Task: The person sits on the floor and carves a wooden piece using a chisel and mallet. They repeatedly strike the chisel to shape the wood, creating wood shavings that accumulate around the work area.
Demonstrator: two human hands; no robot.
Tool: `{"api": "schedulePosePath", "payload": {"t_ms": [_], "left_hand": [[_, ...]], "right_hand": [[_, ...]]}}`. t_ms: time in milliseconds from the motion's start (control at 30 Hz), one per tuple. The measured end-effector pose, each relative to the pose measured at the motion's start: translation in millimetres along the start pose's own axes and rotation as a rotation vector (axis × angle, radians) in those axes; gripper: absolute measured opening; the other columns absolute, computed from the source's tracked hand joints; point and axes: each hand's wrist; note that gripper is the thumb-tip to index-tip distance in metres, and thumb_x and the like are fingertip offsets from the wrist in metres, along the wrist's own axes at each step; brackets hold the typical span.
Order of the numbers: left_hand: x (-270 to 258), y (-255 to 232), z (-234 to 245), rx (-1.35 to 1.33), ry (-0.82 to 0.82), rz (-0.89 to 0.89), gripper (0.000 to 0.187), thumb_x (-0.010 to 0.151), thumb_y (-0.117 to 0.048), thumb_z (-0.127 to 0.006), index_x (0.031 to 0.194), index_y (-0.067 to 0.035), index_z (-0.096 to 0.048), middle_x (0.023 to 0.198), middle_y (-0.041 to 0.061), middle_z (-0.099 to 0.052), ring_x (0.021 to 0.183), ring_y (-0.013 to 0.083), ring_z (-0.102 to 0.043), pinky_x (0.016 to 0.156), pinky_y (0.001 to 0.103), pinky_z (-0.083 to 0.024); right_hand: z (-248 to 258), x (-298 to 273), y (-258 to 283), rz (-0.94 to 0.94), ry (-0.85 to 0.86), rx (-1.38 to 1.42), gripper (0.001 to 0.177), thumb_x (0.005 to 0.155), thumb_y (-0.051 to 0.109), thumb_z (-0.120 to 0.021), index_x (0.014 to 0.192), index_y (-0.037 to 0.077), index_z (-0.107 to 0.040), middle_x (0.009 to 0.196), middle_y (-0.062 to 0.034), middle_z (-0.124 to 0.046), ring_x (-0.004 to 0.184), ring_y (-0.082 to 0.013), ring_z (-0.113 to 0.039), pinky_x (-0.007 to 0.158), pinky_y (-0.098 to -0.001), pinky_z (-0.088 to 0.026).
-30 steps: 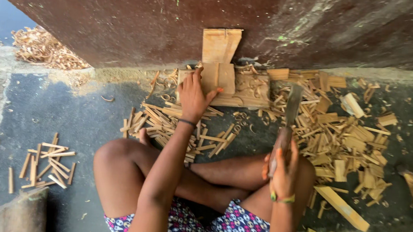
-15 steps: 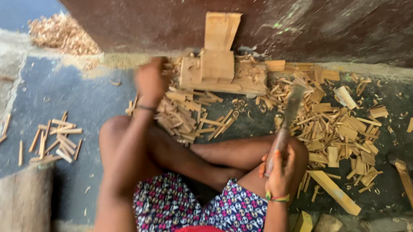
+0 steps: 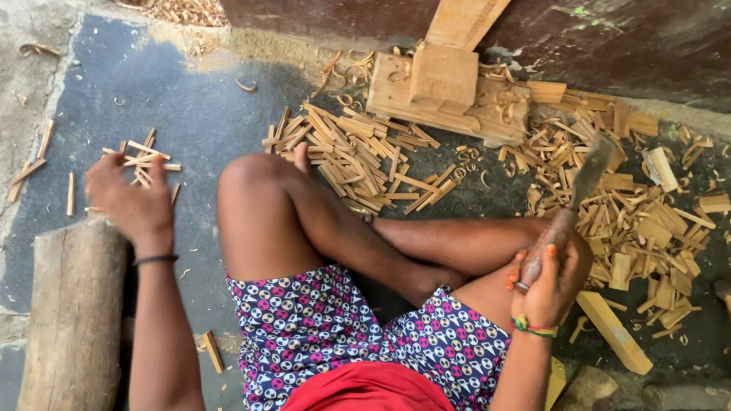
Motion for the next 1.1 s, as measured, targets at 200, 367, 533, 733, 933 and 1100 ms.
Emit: {"api": "schedulePosePath", "payload": {"t_ms": [200,367,533,733,933,1100], "left_hand": [[51,-79,-70,-0.431,0.323,-0.483,0.021,0.093,-0.013,-0.078,0.111,-0.007,-0.072,0.115,0.013,-0.070,0.112,0.0341,-0.063,0.098,0.044,-0.051],[92,-96,-126,-0.301,0.647,-0.684,0.014,0.095,-0.022,-0.076,0.105,-0.012,-0.074,0.104,0.006,-0.070,0.097,0.0283,-0.067,0.087,0.042,-0.054],[88,-96,-192,-0.249,0.761,-0.888,0.023,0.093,-0.030,-0.070,0.108,-0.013,-0.073,0.105,0.005,-0.070,0.100,0.0268,-0.069,0.085,0.041,-0.054],[80,-81,-255,-0.197,0.773,-0.993,0.028,0.096,-0.034,-0.066,0.119,-0.018,-0.073,0.116,0.005,-0.069,0.111,0.0253,-0.066,0.095,0.041,-0.050],[69,-89,-282,-0.105,0.880,-1.114,0.032,0.092,-0.034,-0.068,0.122,-0.023,-0.072,0.118,0.003,-0.068,0.114,0.0242,-0.063,0.099,0.042,-0.047],[77,-112,-273,-0.049,0.887,-1.202,0.031,0.087,-0.039,-0.073,0.112,-0.021,-0.071,0.112,0.004,-0.066,0.112,0.0240,-0.063,0.100,0.042,-0.047]], "right_hand": [[0,-11,2,-0.013,-0.070,-0.069,0.044,0.107,0.024,-0.060,0.145,0.015,-0.041,0.087,-0.0127,-0.062,0.048,-0.0175,-0.051,0.038,-0.0288,-0.041],[-1,-15,3,-0.060,-0.116,-0.113,0.047,0.108,0.024,-0.059,0.150,0.014,-0.040,0.089,-0.0123,-0.062,0.052,-0.0170,-0.054,0.040,-0.0298,-0.043],[-14,-4,-3,-0.063,-0.100,-0.179,0.046,0.110,0.022,-0.058,0.151,0.011,-0.041,0.087,-0.0137,-0.060,0.048,-0.0177,-0.050,0.040,-0.0305,-0.040],[-28,9,-5,-0.096,-0.128,-0.272,0.049,0.108,0.021,-0.057,0.153,0.011,-0.040,0.085,-0.0137,-0.060,0.046,-0.0178,-0.050,0.039,-0.0312,-0.041],[-29,13,-7,-0.119,-0.157,-0.331,0.050,0.108,0.021,-0.057,0.154,0.013,-0.040,0.083,-0.0136,-0.061,0.047,-0.0179,-0.051,0.040,-0.0303,-0.040],[-29,14,-10,-0.137,-0.174,-0.346,0.053,0.107,0.021,-0.058,0.156,0.014,-0.039,0.081,-0.0128,-0.061,0.047,-0.0167,-0.051,0.040,-0.0296,-0.040]]}}
Point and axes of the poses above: each hand's wrist, its own x-axis towards the middle knuckle, its own z-axis out of the back of the hand, y = z × x
